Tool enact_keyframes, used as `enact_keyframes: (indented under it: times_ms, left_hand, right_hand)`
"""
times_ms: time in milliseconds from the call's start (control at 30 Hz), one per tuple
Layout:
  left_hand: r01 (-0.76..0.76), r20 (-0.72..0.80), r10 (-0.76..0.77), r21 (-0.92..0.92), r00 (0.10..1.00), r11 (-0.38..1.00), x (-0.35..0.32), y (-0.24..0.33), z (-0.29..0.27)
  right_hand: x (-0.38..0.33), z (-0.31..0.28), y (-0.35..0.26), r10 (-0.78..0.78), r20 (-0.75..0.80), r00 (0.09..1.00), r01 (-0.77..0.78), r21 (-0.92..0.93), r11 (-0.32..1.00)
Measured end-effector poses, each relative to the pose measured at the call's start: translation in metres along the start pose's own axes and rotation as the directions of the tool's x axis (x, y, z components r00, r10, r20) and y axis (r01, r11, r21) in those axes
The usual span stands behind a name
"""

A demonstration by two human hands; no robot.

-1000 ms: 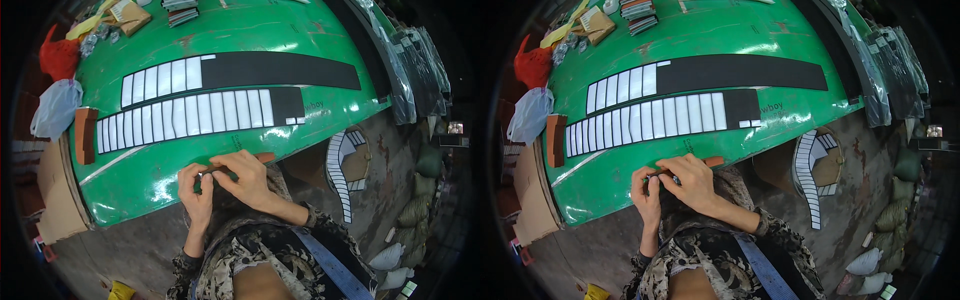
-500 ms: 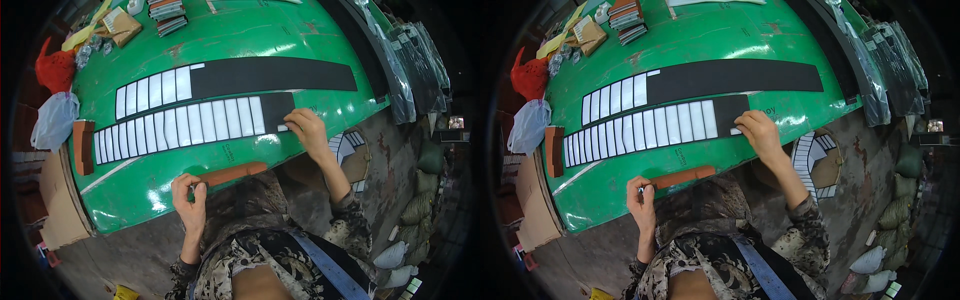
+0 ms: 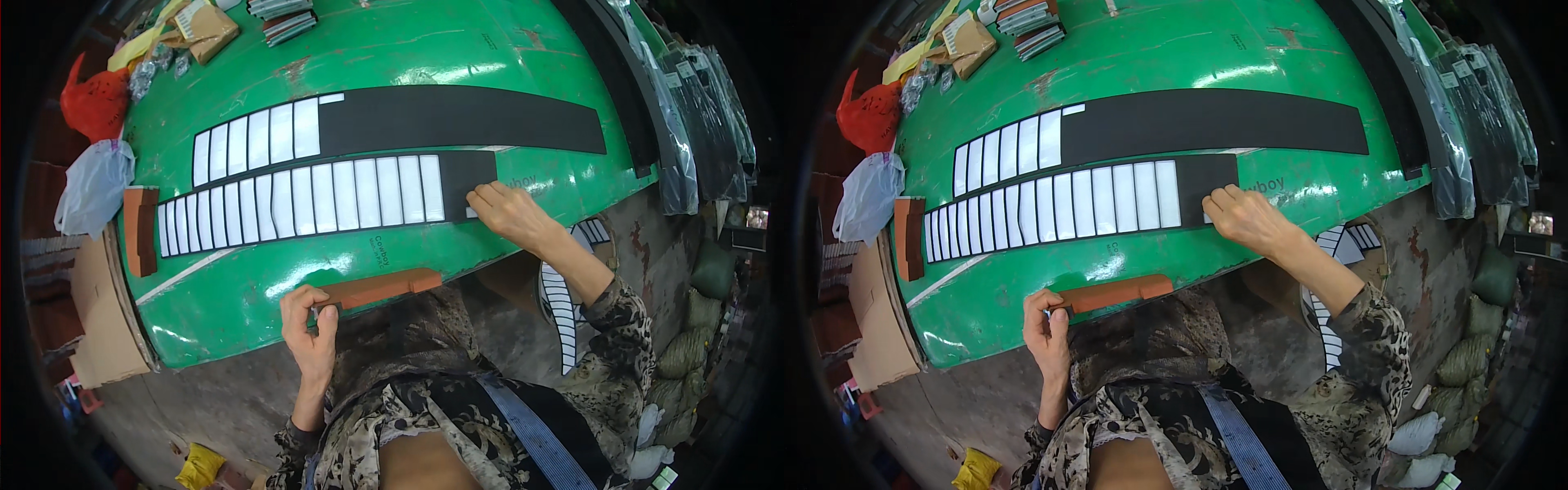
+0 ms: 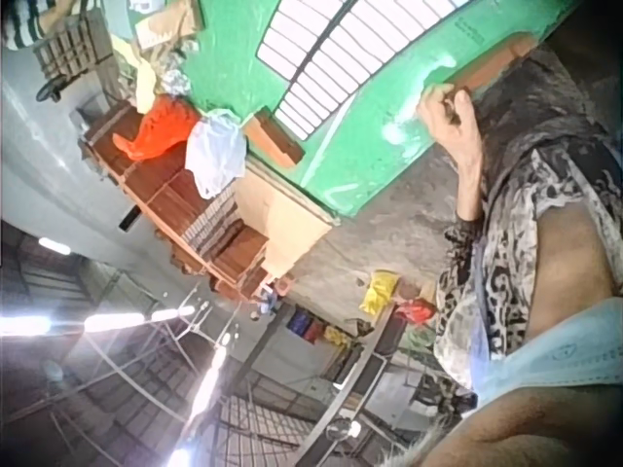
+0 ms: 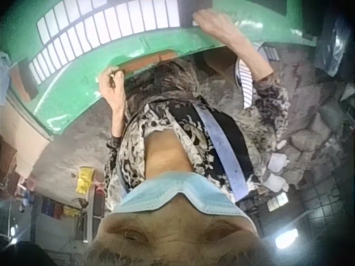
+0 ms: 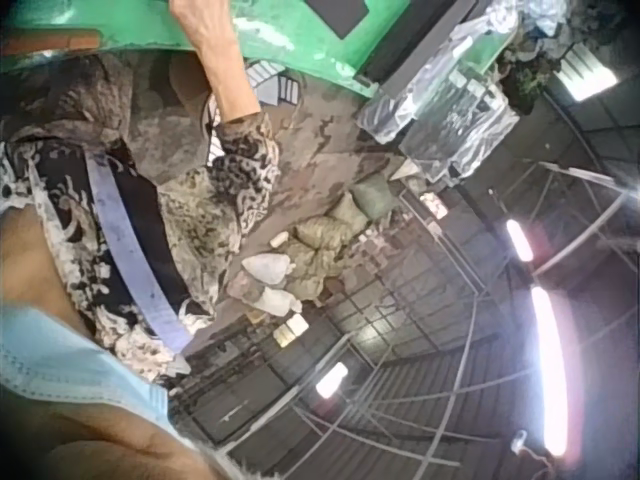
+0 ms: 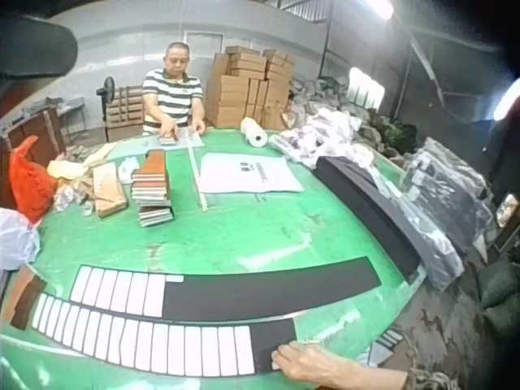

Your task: Assembling and labeling wooden components at a workshop table.

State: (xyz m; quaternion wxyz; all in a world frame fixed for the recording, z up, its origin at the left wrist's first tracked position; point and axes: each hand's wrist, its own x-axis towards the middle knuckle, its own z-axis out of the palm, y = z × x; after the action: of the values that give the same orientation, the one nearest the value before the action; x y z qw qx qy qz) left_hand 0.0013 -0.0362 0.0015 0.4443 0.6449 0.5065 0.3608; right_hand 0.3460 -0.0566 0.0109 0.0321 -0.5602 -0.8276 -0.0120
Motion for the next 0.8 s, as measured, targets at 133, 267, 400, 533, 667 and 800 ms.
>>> enact_keyframes:
  times_ms: [133, 267, 400, 533, 667, 800]
  left_hand:
    - [-0.003, -0.004, 0.003, 0.006, 1.0, 1.0, -0.001, -0.002, -0.001]
    - [0.052, -0.058, -0.056, -0.054, 0.997, 0.997, 0.0, 0.006, 0.002]
    - [-0.322, -0.05, 0.38, 0.436, 0.924, 0.84, 0.005, 0.02, 0.007]
    - [-0.565, 0.105, 0.701, 0.681, 0.705, 0.466, 0.003, 0.023, 0.013]
    - [-0.605, 0.153, 0.698, 0.645, 0.7, 0.466, 0.004, 0.021, 0.021]
    - [-0.577, 0.106, 0.645, 0.572, 0.756, 0.582, 0.002, 0.022, 0.02]
  right_hand:
    - [0.004, 0.003, 0.015, -0.015, -0.03, 0.999, 0.019, 0.145, 0.989]
    - [0.005, -0.001, 0.021, 0.355, 0.085, 0.931, -0.343, 0.534, 0.773]
    - [0.003, -0.019, 0.003, 0.594, 0.389, 0.704, -0.514, 0.857, 0.047]
    - [-0.01, -0.015, -0.04, 0.542, 0.452, 0.708, -0.343, 0.892, -0.296]
    - [-0.019, -0.009, -0.064, 0.485, 0.439, 0.756, -0.218, 0.868, -0.446]
    - [-0.023, -0.006, -0.059, 0.566, 0.375, 0.734, -0.193, 0.914, -0.356]
